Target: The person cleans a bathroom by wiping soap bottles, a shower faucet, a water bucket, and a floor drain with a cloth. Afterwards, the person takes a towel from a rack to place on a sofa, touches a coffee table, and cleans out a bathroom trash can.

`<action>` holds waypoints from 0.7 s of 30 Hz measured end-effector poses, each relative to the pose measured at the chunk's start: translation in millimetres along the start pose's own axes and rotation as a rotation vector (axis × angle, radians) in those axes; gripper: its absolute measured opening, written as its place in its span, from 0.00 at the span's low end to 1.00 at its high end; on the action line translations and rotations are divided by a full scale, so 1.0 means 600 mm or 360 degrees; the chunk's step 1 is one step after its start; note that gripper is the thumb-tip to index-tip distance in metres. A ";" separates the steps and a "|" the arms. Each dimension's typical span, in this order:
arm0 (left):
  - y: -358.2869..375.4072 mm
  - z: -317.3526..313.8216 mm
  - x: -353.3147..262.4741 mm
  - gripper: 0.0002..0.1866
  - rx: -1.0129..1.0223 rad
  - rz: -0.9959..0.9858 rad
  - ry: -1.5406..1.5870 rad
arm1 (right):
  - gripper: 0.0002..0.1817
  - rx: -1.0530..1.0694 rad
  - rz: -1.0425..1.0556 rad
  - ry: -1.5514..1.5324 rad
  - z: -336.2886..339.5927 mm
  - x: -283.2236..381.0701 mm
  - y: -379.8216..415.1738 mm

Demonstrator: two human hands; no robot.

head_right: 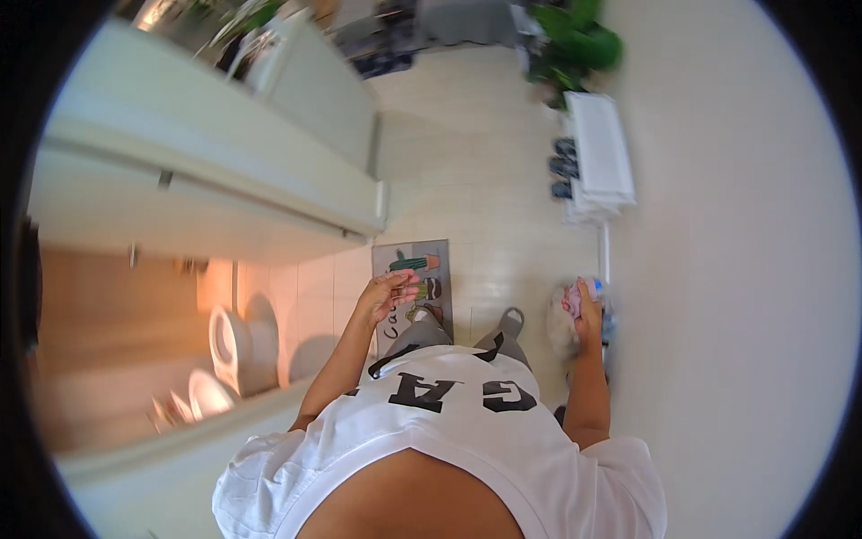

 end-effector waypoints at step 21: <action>0.164 0.790 -0.069 0.26 -0.1037 -0.0494 0.0348 | 0.10 0.0781 -0.0913 0.0302 -0.798 -0.580 0.076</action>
Point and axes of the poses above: each hand's wrist, its own y-axis away from the middle knuckle, its own z-axis out of the back of the hand, x = y × z, the point moved 5 cm from there along -y, towards the middle knuckle, and after that the axes turned 12 degrees about -y, right-handed, at the moved point
